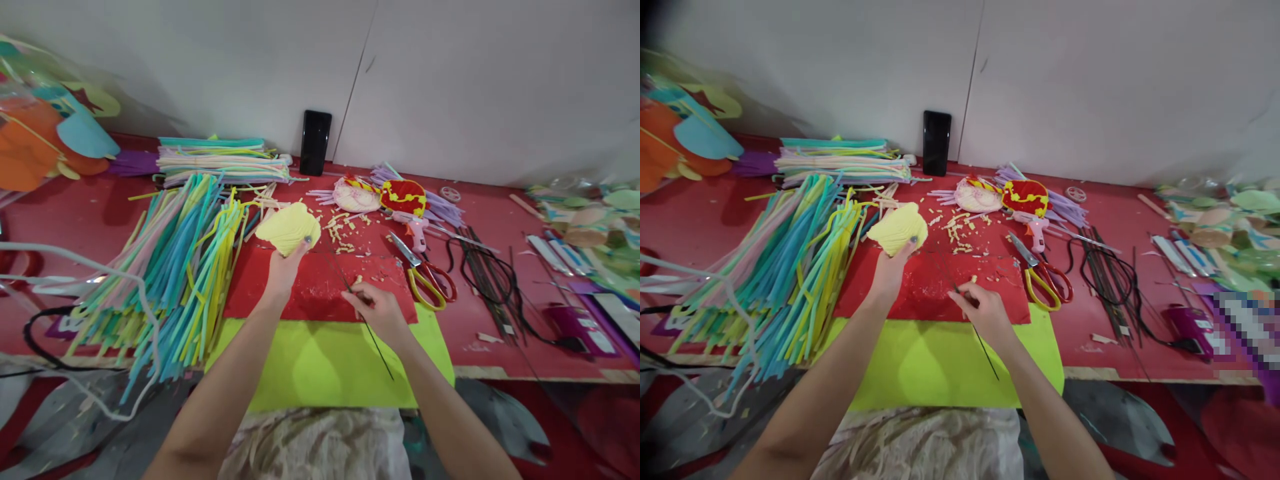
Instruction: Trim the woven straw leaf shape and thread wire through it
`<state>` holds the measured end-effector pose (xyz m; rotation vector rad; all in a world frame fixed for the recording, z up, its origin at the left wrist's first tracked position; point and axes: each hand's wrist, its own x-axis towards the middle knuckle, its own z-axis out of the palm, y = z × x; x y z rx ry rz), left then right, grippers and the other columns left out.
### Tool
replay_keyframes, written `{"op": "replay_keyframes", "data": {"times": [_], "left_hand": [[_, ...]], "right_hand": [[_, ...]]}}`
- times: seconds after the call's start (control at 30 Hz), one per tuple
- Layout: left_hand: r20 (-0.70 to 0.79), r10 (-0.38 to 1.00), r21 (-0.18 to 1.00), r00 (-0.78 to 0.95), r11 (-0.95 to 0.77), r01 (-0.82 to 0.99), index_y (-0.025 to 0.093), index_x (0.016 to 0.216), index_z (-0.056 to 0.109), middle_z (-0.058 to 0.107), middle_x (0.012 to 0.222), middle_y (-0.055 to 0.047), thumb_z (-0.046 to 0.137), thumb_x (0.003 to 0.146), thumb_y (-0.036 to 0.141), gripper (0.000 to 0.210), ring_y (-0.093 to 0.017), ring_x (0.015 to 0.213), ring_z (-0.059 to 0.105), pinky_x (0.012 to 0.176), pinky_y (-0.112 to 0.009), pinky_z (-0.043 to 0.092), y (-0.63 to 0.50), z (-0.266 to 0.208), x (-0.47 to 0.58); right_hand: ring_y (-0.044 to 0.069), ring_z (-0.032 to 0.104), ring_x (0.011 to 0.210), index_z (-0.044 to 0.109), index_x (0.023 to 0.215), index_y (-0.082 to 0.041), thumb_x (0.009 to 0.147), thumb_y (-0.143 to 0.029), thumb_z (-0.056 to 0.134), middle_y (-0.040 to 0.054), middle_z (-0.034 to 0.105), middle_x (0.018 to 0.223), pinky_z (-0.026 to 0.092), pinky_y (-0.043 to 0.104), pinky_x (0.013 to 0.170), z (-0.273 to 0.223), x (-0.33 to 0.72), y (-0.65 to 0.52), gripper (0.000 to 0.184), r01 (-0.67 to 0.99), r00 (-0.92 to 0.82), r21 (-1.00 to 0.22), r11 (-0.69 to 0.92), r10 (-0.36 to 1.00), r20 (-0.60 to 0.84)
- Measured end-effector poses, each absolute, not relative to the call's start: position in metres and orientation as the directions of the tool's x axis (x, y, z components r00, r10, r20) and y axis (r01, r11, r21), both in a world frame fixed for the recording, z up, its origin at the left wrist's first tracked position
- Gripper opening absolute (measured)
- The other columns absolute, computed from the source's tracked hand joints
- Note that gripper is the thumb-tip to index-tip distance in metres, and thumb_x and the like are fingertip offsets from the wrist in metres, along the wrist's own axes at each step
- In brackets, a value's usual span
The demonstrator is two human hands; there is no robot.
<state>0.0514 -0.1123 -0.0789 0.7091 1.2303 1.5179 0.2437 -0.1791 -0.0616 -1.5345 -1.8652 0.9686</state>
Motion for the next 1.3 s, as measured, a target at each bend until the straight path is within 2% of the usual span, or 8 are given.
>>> {"op": "replay_keyframes", "data": {"times": [0.23,0.4,0.5,0.7,0.9,1.03,1.13,1.3], "left_hand": [[-0.142,0.911,0.927,-0.386,-0.014,-0.374,0.017,0.093,0.069,0.069,0.104,-0.008,0.072,0.066,0.033,0.031,-0.019,0.099,0.064,0.092,-0.035,0.047,-0.11,-0.081,0.051],[-0.085,0.955,0.922,-0.283,-0.032,-0.386,0.014,0.087,0.07,0.072,0.085,-0.008,0.072,0.065,0.033,0.029,-0.02,0.082,0.068,0.085,-0.038,0.051,-0.11,-0.076,0.051],[-0.04,0.966,0.938,-0.257,-0.053,-0.342,0.014,0.089,0.07,0.072,0.092,-0.008,0.074,0.064,0.03,0.031,-0.021,0.09,0.066,0.09,-0.037,0.048,-0.112,-0.07,0.049],[0.002,0.995,0.911,-0.103,-0.044,-0.409,0.016,0.1,0.067,0.07,0.104,-0.007,0.078,0.057,0.021,0.045,-0.022,0.099,0.064,0.096,-0.038,0.044,-0.107,-0.054,0.043],[-0.005,0.999,0.911,0.051,0.026,-0.411,0.017,0.097,0.068,0.069,0.106,-0.008,0.078,0.056,0.021,0.042,-0.027,0.102,0.062,0.094,-0.043,0.046,-0.088,-0.03,0.044],[0.062,0.994,0.935,0.094,-0.025,-0.353,0.018,0.099,0.068,0.069,0.107,-0.007,0.076,0.062,0.025,0.038,-0.025,0.108,0.06,0.1,-0.041,0.041,-0.073,-0.014,0.048],[0.053,0.995,0.921,0.085,-0.016,-0.39,0.017,0.104,0.067,0.067,0.112,-0.008,0.074,0.066,0.03,0.041,-0.025,0.112,0.057,0.101,-0.04,0.041,-0.061,-0.006,0.049],[0.045,0.998,0.901,0.053,-0.018,-0.433,0.016,0.103,0.067,0.067,0.112,-0.008,0.076,0.063,0.03,0.044,-0.026,0.11,0.059,0.098,-0.04,0.044,-0.038,-0.004,0.054]], "right_hand": [[0.017,0.063,0.06,0.069,0.091,-0.023,0.092,-0.037,0.044,0.0019,0.07,0.067,0.044,0.028,0.062,-0.053,0.265,-0.148,0.028,0.692,-0.186,-0.69,0.21,0.976,0.111],[0.021,0.065,0.063,0.063,0.115,-0.025,0.088,-0.037,0.051,0.0049,0.072,0.075,0.045,0.031,0.062,-0.045,0.279,-0.12,0.032,0.868,-0.133,-0.451,0.209,0.972,0.193],[0.023,0.066,0.069,0.056,0.123,-0.024,0.086,-0.037,0.055,0.006,0.071,0.075,0.047,0.032,0.065,-0.04,0.279,-0.114,0.04,0.853,-0.06,-0.486,0.19,0.961,0.27],[0.013,0.062,0.057,0.051,0.108,-0.021,0.087,-0.041,0.049,0.0078,0.066,0.101,0.046,0.024,0.045,-0.032,0.273,-0.118,0.029,0.318,0.088,-0.939,0.134,0.982,0.17],[0.004,0.034,0.038,0.05,0.109,-0.025,0.078,-0.024,0.055,-0.0061,0.049,0.07,0.027,0.015,0.031,-0.026,0.252,-0.134,0.031,-0.257,-0.074,-0.963,-0.083,0.995,-0.066],[0.003,0.018,0.039,0.056,0.092,-0.022,0.082,-0.031,0.053,-0.0081,0.034,0.059,0.013,0.015,0.032,-0.023,0.234,-0.139,0.014,-0.372,-0.02,-0.916,-0.152,0.988,-0.156],[0.004,0.019,0.04,0.059,0.084,-0.019,0.083,-0.042,0.056,-0.0083,0.028,0.055,0.014,0.016,0.033,-0.022,0.227,-0.136,0.023,-0.364,0.008,-0.917,-0.161,0.984,-0.176],[0.006,0.029,0.032,0.06,0.1,-0.019,0.086,-0.036,0.053,-0.0091,0.039,0.042,0.024,0.018,0.032,-0.02,0.226,-0.125,0.023,-0.337,-0.018,-0.939,-0.074,0.997,-0.072]]}}
